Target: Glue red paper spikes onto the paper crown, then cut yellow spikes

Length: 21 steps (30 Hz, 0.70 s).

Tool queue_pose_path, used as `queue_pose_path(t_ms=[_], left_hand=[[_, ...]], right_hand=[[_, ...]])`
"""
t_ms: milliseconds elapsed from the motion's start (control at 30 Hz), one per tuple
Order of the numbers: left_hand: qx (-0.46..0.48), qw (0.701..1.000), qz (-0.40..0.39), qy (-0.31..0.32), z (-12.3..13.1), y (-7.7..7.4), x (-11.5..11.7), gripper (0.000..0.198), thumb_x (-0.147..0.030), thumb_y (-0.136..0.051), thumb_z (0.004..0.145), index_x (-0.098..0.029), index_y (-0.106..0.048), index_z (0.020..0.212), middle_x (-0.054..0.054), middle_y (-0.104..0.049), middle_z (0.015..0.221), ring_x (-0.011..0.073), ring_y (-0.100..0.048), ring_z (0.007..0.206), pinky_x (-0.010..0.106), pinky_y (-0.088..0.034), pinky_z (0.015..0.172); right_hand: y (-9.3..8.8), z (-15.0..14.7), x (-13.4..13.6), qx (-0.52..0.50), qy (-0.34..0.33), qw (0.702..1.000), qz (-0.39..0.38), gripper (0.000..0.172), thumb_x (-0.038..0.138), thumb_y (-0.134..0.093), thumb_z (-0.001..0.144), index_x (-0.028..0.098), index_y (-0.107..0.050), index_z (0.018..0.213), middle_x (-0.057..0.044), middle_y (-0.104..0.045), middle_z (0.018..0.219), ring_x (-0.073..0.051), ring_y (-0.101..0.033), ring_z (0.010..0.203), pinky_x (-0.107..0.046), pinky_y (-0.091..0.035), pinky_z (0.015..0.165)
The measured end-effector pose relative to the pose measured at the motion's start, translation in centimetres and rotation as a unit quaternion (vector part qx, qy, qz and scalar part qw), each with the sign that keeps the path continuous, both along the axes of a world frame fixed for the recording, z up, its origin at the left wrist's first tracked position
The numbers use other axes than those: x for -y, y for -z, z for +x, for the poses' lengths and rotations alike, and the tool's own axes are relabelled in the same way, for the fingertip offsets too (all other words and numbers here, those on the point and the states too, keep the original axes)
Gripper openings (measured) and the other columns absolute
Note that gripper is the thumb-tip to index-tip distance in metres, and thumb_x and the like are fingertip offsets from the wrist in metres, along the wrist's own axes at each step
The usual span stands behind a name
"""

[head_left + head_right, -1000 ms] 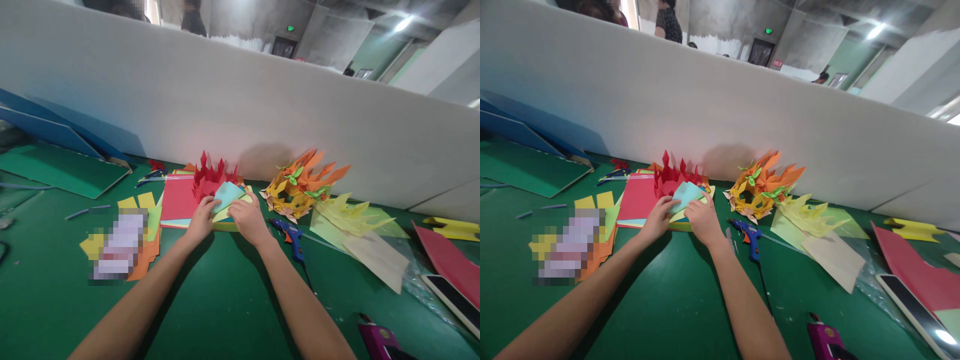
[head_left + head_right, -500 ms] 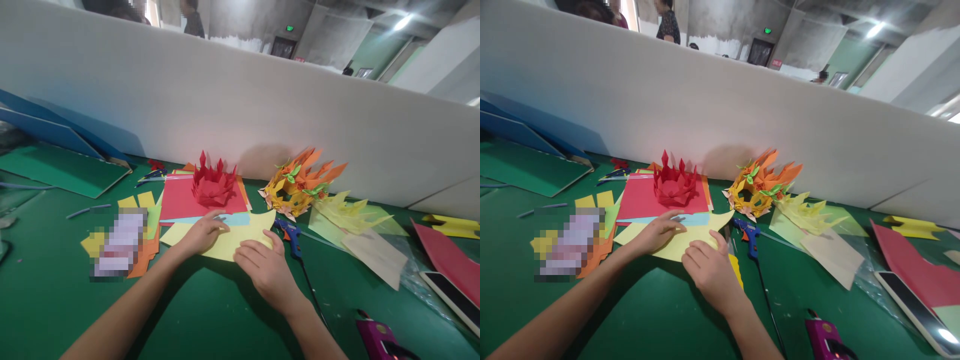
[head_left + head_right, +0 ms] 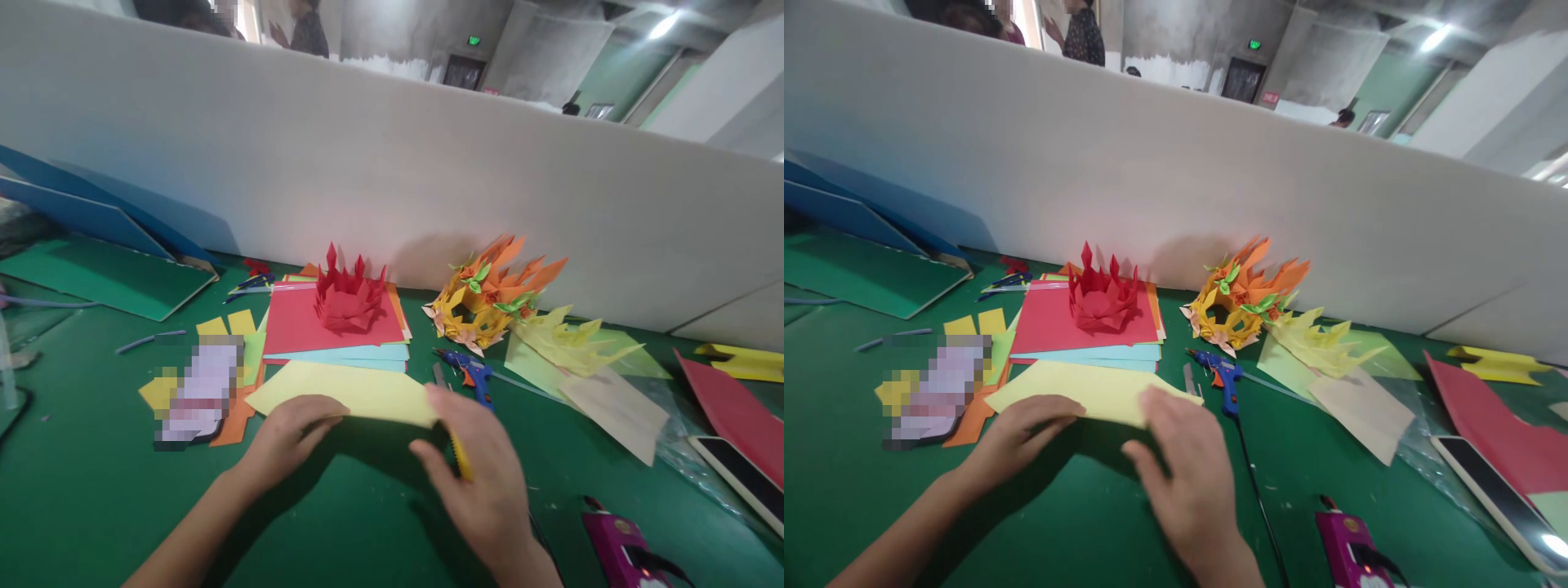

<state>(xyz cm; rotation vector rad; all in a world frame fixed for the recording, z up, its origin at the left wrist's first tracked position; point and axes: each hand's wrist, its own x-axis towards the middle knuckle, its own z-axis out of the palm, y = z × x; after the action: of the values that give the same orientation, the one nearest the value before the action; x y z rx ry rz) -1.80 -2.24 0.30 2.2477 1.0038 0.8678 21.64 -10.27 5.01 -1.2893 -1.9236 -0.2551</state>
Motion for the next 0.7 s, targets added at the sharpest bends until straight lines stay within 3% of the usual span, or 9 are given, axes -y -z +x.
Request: queue_pose_path(t_ms=[67, 133, 267, 400, 467, 567, 633, 700], left_hand=[[0.028, 0.997, -0.009, -0.077, -0.2, -0.4, -0.2, 0.023, -0.034, -0.052, 0.083, -0.024, -0.072, 0.082, 0.004, -0.075, 0.085, 0.0211, -0.07, 0.078, 0.031, -0.056, 0.074], [0.067, 0.988, -0.02, -0.14, -0.3, -1.2, -0.3, 0.023, -0.038, -0.055, 0.078, -0.023, -0.072, 0.075, 0.004, -0.075, 0.078, 0.0216, -0.069, 0.071, 0.031, -0.056, 0.067], [0.148, 0.956, -0.06, -0.245, -0.2, -2.8, -0.1, 0.023, -0.04, -0.059, 0.073, -0.021, -0.071, 0.073, 0.003, -0.074, 0.077, 0.0226, -0.069, 0.071, 0.031, -0.057, 0.064], [0.22, 0.917, -0.079, -0.323, 0.0, -3.6, -0.1, 0.029, -0.047, -0.065, 0.068, -0.021, -0.072, 0.078, 0.004, -0.075, 0.082, 0.0234, -0.068, 0.077, 0.031, -0.058, 0.063], [0.242, 0.912, -0.084, -0.321, 0.1, -3.6, -0.2, 0.032, -0.05, -0.067, 0.065, -0.021, -0.073, 0.077, 0.005, -0.075, 0.082, 0.0235, -0.068, 0.076, 0.033, -0.058, 0.065], [0.234, 0.929, -0.117, -0.263, 0.4, -3.0, -0.4, 0.034, -0.051, -0.07, 0.062, -0.02, -0.074, 0.075, 0.006, -0.075, 0.079, 0.0235, -0.068, 0.071, 0.034, -0.058, 0.065], [0.21, 0.943, -0.144, -0.214, 0.6, -2.3, -0.4, 0.034, -0.051, -0.07, 0.062, -0.019, -0.075, 0.073, 0.007, -0.075, 0.077, 0.0233, -0.068, 0.069, 0.034, -0.057, 0.064], [0.178, 0.955, -0.167, -0.168, 0.8, -1.7, -0.4, 0.033, -0.051, -0.069, 0.063, -0.019, -0.075, 0.068, 0.007, -0.075, 0.074, 0.0227, -0.067, 0.066, 0.032, -0.056, 0.062]], right_hand=[[1.5, 1.9, -0.3, -0.046, 0.086, 0.995, -0.02, 0.039, 0.027, -0.043, 0.093, 0.019, -0.039, 0.131, -0.013, -0.059, 0.118, -0.023, -0.055, 0.108, -0.035, -0.047, 0.081], [3.8, 3.5, -0.6, -0.023, 0.137, 0.988, -0.073, 0.034, 0.026, -0.038, 0.093, 0.019, -0.043, 0.126, -0.014, -0.058, 0.114, -0.025, -0.056, 0.105, -0.039, -0.048, 0.079], [8.1, 4.9, -0.8, 0.038, 0.168, 0.972, -0.162, 0.026, 0.025, -0.041, 0.089, 0.02, -0.053, 0.111, -0.013, -0.059, 0.105, -0.027, -0.058, 0.091, -0.041, -0.049, 0.075], [9.7, 5.7, -0.8, 0.045, 0.181, 0.965, -0.183, 0.028, 0.015, -0.035, 0.087, 0.019, -0.058, 0.103, -0.013, -0.06, 0.099, -0.024, -0.058, 0.078, -0.038, -0.048, 0.066], [9.6, 6.1, -0.9, 0.05, 0.202, 0.963, -0.17, 0.028, 0.018, -0.036, 0.088, 0.019, -0.061, 0.1, -0.014, -0.061, 0.1, -0.026, -0.057, 0.079, -0.041, -0.048, 0.068], [8.9, 6.1, -1.3, -0.004, 0.196, 0.967, -0.16, 0.029, 0.031, -0.043, 0.089, 0.02, -0.061, 0.108, -0.016, -0.059, 0.114, -0.032, -0.054, 0.1, -0.051, -0.044, 0.082], [8.2, 5.5, -1.9, -0.114, 0.139, 0.966, -0.187, 0.047, 0.041, -0.052, 0.085, 0.021, -0.05, 0.127, -0.015, -0.054, 0.127, -0.031, -0.05, 0.11, -0.051, -0.043, 0.089], [7.2, 4.4, -2.8, -0.268, 0.068, 0.932, -0.233, 0.071, 0.047, -0.06, 0.079, 0.024, -0.033, 0.141, -0.014, -0.047, 0.137, -0.025, -0.055, 0.102, -0.043, -0.048, 0.083]])
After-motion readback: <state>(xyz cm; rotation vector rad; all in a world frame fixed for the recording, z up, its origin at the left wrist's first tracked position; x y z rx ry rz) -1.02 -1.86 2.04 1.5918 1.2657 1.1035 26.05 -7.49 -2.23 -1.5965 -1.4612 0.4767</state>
